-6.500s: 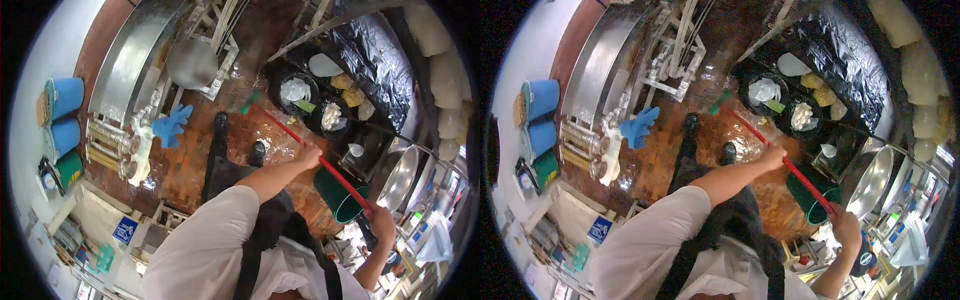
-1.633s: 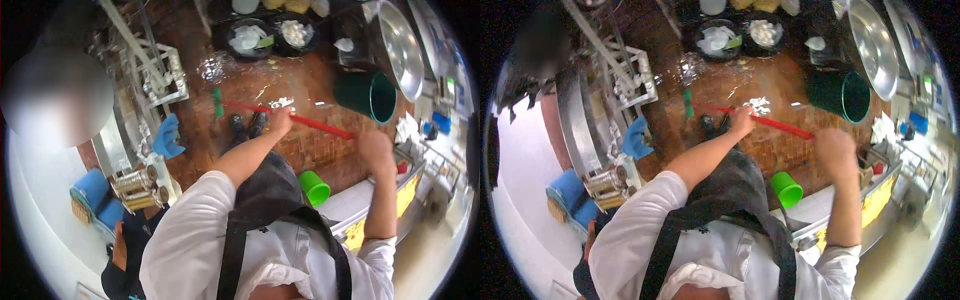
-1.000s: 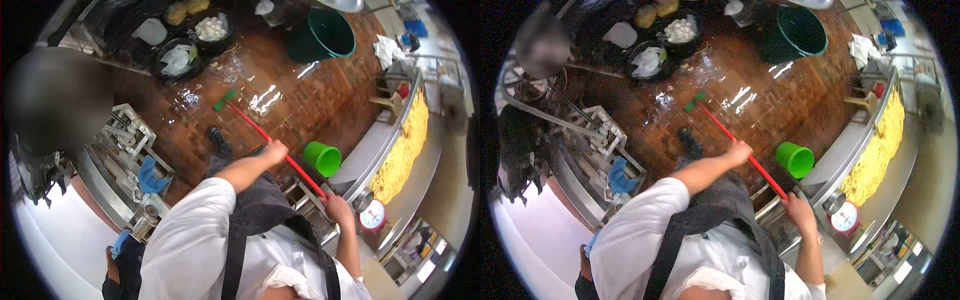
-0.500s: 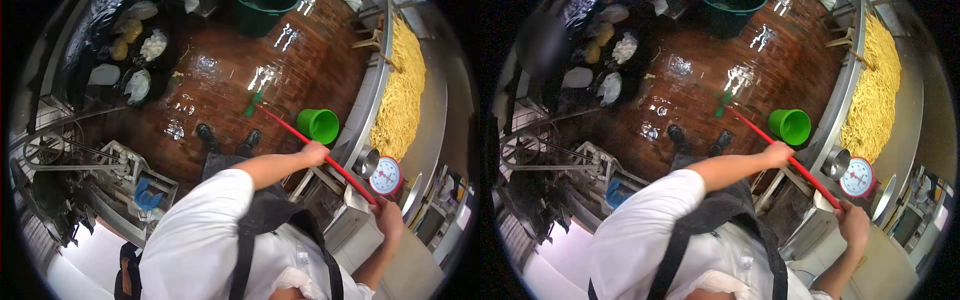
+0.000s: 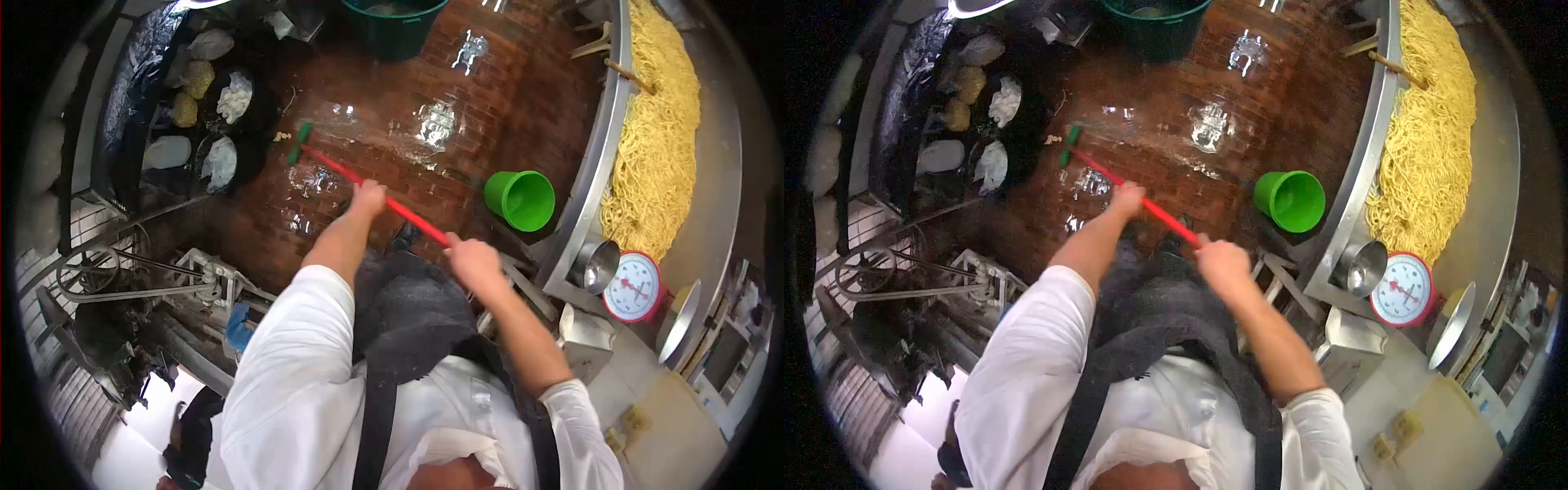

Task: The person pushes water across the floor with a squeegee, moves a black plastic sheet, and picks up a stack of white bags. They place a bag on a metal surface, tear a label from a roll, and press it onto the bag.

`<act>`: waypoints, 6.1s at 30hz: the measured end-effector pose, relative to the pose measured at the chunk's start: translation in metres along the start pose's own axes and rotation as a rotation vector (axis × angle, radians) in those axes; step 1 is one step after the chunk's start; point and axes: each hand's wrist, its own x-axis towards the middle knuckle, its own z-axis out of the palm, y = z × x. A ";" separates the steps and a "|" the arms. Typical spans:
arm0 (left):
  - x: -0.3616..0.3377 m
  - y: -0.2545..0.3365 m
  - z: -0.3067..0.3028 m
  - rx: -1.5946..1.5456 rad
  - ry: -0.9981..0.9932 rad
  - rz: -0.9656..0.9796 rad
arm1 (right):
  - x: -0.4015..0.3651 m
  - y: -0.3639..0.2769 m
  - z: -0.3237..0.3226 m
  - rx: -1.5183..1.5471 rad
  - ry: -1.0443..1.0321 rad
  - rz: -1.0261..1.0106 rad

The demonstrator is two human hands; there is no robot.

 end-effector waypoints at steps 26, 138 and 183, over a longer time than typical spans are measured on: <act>0.124 -0.004 -0.199 -0.393 -0.058 0.204 | 0.027 -0.017 -0.259 0.005 0.028 0.264; -1.044 0.321 0.186 -0.335 1.910 -2.216 | -0.534 -0.705 0.570 -1.172 -0.952 -2.071; -2.134 -0.386 0.626 -1.212 2.092 -1.935 | -0.826 -1.174 0.987 -0.548 -0.313 -1.184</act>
